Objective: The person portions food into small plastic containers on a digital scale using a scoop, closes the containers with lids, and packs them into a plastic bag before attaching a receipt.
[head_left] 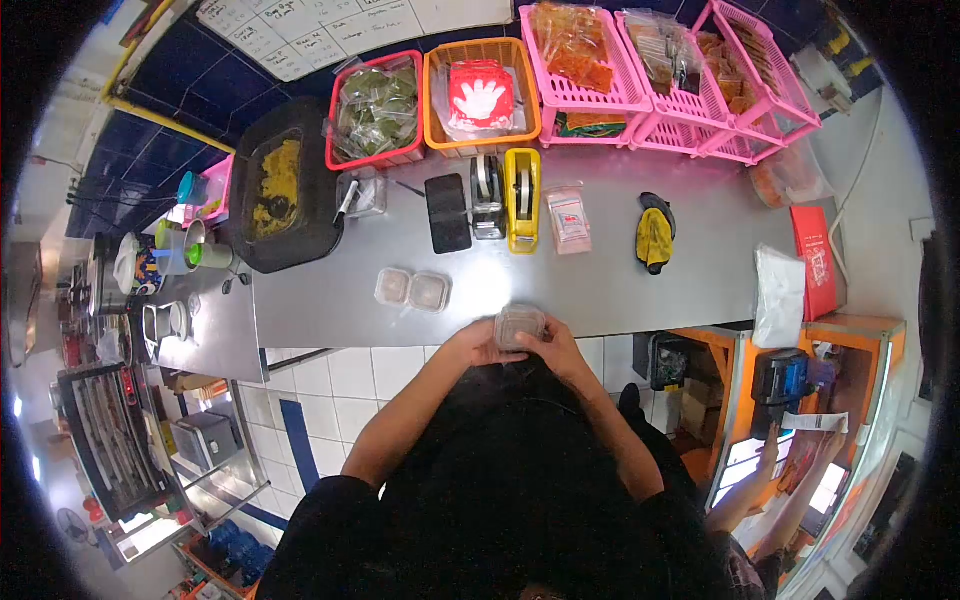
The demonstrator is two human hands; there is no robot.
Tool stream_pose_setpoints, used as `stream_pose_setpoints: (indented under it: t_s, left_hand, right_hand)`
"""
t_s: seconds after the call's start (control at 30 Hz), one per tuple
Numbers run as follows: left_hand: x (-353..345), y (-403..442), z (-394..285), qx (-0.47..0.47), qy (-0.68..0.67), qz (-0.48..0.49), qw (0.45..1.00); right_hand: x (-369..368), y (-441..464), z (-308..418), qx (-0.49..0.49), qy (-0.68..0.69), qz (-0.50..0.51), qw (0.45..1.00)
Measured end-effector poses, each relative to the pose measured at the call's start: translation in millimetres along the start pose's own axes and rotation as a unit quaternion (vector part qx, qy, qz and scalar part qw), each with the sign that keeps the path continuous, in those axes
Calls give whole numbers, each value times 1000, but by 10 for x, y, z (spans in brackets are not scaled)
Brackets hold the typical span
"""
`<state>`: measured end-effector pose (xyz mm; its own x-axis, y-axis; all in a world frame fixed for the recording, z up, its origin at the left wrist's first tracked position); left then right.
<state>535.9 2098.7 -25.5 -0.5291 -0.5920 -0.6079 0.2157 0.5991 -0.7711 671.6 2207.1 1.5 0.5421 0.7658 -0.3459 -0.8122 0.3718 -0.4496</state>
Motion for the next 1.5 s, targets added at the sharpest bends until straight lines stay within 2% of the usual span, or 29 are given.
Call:
stream_pose_setpoints:
  t_s: [0.03,0.07,0.13,0.2,0.27,0.33,0.43,0.5,0.57,0.67,0.73,0.77,0.8,0.83,0.87,0.9,0.97,1.0,1.03,1.07,1.1,1.17,1.23,1.27,1.3,1.37,1.4,1.43,1.5]
  left_hand:
    - [-2,4,1,-31,57,-56,996]
    - [21,32,-7,-29,59,-54,996]
    - [50,54,-105,-117,17,-14,993]
    - [-53,-17,-209,-121,39,-5,992]
    - [-231,-123,-321,-140,117,-7,983]
    - [-221,-61,-340,-145,137,-8,980]
    - [-243,43,-356,-152,150,-9,977]
    - [-249,147,-337,-155,145,-16,977]
    - [-225,261,-312,-193,169,-4,967]
    - [-447,130,-411,-171,222,-13,960]
    - [-414,49,-444,-189,276,-60,941]
    - [-388,7,-467,-200,332,-98,917]
    - [-315,-78,-518,-285,406,-125,859]
    - [-244,-229,-588,-363,476,-146,787]
    - [-134,-381,-678,-367,528,-193,741]
    - [19,-550,-768,-463,610,-228,602]
    - [137,-922,-907,-328,748,-342,464]
    - [274,-1000,-896,-250,776,-392,426]
    - [500,-988,-894,-251,777,-390,425]
    - [792,-910,-879,-235,808,-387,377]
    - [937,-854,-881,-218,836,-383,326]
    - [687,-941,-993,-194,841,-364,351]
    - [557,-850,-979,-232,851,-339,326]
    - [497,-767,-940,-234,851,-337,328]
    - [407,-655,-919,-267,838,-306,365]
    - [263,-404,-946,-319,805,-218,450]
    - [241,-261,-924,-328,788,-194,484]
    - [164,-218,-919,-343,758,-178,526]
    - [42,-163,-884,-370,679,-191,605]
  right_hand:
    - [43,18,-20,0,0,-3,1000]
    - [104,46,-61,-15,10,-13,1000]
    - [123,55,44,-31,21,-29,999]
    - [166,34,151,-75,-46,-59,994]
    - [239,59,66,-70,-20,-57,996]
    - [307,99,-14,-64,8,-52,997]
    - [376,95,7,-83,-25,-56,995]
    - [334,69,74,-88,101,-88,987]
    - [321,44,108,-91,120,-86,985]
    - [550,78,-105,-103,118,-89,984]
    - [742,103,-133,-112,101,-87,985]
    - [863,86,-90,-142,28,-116,983]
    - [953,65,-36,-170,-43,-147,973]
    - [1009,52,21,-170,-39,-147,974]
    - [1094,45,92,-175,-72,-155,969]
    - [1191,44,155,-180,-107,-165,964]
    - [1441,117,129,-185,-140,-171,958]
    - [1636,217,13,-183,-194,-170,949]
    - [1763,274,-39,-181,-248,-168,937]
    - [1809,271,-8,-180,-247,-169,937]
    - [1855,247,68,-183,-364,-213,888]
    - [1773,181,334,-182,-477,-255,821]
    - [1306,82,771,21,-489,-384,783]
    - [1200,264,693,116,-398,-308,856]
    - [1097,484,652,209,-295,-225,905]
    - [528,751,850,136,-177,-161,961]
    - [346,881,892,79,-123,-163,976]
    - [248,1003,932,23,-69,-164,984]
    - [316,1325,761,-15,-23,-146,989]
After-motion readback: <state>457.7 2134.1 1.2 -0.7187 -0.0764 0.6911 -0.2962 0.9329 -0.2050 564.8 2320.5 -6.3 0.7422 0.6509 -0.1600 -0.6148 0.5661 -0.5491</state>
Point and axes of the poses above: each hand's wrist, its own y-axis towards the middle knuckle, its own x-axis out of the back of the hand, z = x × y, the point moved 2 cm from there along y, towards the middle knuckle, and after that the axes turned 3 degrees about y, right-handed, at the moved point
